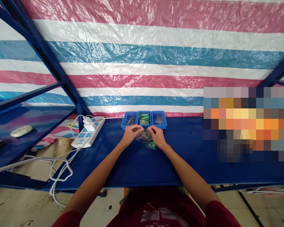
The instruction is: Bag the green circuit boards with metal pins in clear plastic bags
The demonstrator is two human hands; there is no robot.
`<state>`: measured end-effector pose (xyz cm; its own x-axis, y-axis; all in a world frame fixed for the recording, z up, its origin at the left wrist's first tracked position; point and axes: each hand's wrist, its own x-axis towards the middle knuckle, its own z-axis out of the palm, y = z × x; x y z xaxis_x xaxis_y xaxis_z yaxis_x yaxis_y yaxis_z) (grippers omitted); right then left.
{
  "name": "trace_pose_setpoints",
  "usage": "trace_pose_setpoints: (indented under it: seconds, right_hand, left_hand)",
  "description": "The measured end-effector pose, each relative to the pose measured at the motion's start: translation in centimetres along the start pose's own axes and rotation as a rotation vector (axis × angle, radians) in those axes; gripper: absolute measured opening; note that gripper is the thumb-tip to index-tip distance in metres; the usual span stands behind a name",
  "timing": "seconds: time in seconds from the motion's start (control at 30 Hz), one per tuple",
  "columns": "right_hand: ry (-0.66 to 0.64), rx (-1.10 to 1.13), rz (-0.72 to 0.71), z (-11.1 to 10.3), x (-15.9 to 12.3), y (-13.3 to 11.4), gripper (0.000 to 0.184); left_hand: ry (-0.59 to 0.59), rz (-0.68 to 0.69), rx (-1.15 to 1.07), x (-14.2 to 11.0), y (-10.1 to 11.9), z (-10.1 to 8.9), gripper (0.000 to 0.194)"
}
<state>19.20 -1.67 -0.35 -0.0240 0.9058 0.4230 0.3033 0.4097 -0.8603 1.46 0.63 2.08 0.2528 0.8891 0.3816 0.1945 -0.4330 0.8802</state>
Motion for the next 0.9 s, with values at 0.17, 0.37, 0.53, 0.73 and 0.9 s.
trace_pose_setpoints:
  seconds: [0.17, 0.37, 0.53, 0.73, 0.9]
  right_hand:
    - [0.003, 0.008, 0.034, 0.1, -0.1, 0.0, 0.037]
    - [0.028, 0.021, 0.038, -0.1, -0.1, -0.4, 0.035]
    - [0.033, 0.007, 0.042, -0.1, 0.0, -0.1, 0.035]
    - [0.011, -0.069, -0.010, -0.3, 0.1, -0.3, 0.032]
    - [-0.006, -0.107, -0.025, -0.4, 0.1, -0.3, 0.032]
  left_hand:
    - [-0.016, 0.007, 0.038, -0.1, 0.1, 0.0, 0.033]
    - [0.118, 0.028, 0.116, 0.0, 0.1, -0.3, 0.031]
    - [0.424, 0.095, 0.429, 0.3, -0.5, -1.3, 0.030]
    - [0.493, 0.138, 0.775, 0.9, -1.9, -2.6, 0.030]
    - [0.289, 0.265, 0.814, 0.9, -1.9, -2.6, 0.028]
